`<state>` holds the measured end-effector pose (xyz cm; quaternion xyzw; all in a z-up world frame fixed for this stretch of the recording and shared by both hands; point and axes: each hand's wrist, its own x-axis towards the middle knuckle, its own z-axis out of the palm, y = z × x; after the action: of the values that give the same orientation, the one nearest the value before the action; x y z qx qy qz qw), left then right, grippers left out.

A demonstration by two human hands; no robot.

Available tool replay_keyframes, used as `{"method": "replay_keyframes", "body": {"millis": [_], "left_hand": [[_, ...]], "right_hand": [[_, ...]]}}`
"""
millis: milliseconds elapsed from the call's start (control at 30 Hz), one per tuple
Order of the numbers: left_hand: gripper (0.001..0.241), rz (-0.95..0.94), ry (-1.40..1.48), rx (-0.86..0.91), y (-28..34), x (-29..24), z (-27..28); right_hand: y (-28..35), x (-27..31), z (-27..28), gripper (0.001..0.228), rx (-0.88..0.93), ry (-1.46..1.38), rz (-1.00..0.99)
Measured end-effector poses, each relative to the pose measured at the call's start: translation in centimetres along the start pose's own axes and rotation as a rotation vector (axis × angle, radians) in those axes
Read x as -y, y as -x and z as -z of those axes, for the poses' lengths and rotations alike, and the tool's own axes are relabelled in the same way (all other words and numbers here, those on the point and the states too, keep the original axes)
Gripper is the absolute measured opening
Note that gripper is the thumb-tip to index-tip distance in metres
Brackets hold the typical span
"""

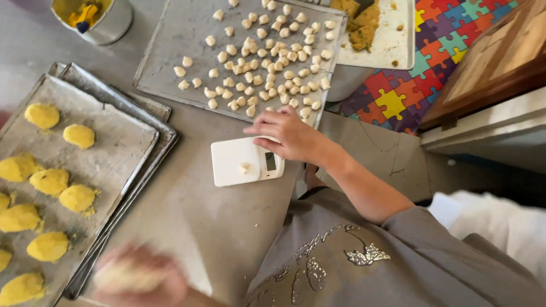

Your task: The person portions dough from a large blue bowl, weighs each piece on a digital scale, and places the uniform pieces onto a metal baking tray. The process is repeated continuously to fill the tray with small dough balls.

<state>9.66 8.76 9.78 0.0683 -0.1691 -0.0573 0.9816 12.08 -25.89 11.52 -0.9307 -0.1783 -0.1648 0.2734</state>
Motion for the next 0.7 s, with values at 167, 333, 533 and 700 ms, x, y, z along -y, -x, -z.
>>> {"method": "replay_keyframes", "body": {"millis": [167, 333, 533, 700], "left_hand": [[0.033, 0.694, -0.943, -0.008, 1.7, 10.7, -1.2], [0.035, 0.56, -0.807, -0.214, 1.4, 10.8, -0.1], [0.035, 0.447, -1.095, -0.239, 0.9, 9.9, 0.8], [0.056, 0.342, -0.786, -0.671, 1.7, 12.1, 1.9]], "right_hand": [[0.2, 0.1, -1.6, 0.027, 0.165, -0.069, -0.076], [2.5, -0.6, -7.9, 0.04, 0.201, 0.026, 0.144], [1.4, -2.0, -8.1, 0.037, 0.096, -0.108, 0.357], [0.1, -5.6, -6.4, 0.031, 0.19, -0.155, 0.27]]}}
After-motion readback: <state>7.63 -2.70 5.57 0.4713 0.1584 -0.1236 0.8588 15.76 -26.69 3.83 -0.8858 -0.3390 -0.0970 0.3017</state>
